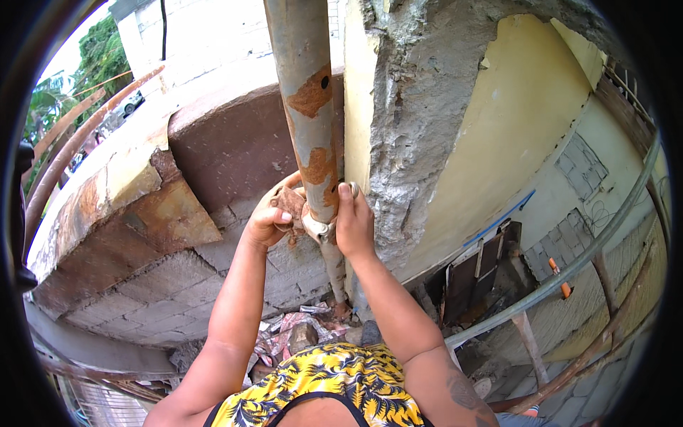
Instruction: The person uses a wrench to loosen and tighten bolts on a metal scaffolding frame attached to a wall. They reposition a metal clamp and secure it to the vertical pole.
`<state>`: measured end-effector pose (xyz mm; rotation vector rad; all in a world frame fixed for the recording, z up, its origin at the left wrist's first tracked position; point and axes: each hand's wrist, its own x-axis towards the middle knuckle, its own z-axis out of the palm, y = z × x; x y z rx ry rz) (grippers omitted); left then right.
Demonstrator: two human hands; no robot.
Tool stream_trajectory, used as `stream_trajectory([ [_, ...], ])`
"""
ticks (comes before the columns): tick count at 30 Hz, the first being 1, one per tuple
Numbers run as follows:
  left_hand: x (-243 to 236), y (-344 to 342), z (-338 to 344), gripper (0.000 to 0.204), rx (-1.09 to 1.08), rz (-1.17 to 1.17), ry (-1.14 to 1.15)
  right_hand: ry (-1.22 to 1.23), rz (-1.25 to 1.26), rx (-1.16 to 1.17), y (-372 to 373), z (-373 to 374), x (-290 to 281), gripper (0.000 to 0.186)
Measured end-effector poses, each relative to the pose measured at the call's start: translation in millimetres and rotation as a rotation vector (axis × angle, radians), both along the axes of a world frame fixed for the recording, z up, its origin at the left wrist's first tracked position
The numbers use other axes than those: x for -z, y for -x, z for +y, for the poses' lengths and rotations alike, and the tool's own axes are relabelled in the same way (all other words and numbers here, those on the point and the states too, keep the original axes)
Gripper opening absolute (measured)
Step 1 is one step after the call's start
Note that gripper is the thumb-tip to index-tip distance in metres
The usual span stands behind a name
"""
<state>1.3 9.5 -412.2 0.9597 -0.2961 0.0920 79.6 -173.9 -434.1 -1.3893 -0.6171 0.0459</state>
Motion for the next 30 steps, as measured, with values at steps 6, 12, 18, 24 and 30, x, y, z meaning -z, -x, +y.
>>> stream_trajectory([
  [6, 16, 11, 3, 0.078, -0.083, 0.062, -0.100, -0.099, 0.047, 0.109, -3, 7, 12, 0.047],
  [12, -3, 36, -16, 0.065, -0.272, 0.065, -0.202, -0.243, 0.205, -0.070, 1, 4, -7, 0.043],
  [18, -14, 48, -17, 0.062, -0.311, 0.161, -0.321, -0.301, 0.201, -0.209, -12, 5, -6, 0.040],
  [24, -19, 55, -26, 0.065, -0.382, 0.101, -0.360, -0.223, 0.225, -0.298, -20, 1, -10, 0.042],
  [30, 2, 51, -40, 0.070, -0.563, -0.061, -0.344, -0.232, 0.299, -0.330, -27, 8, -23, 0.041],
])
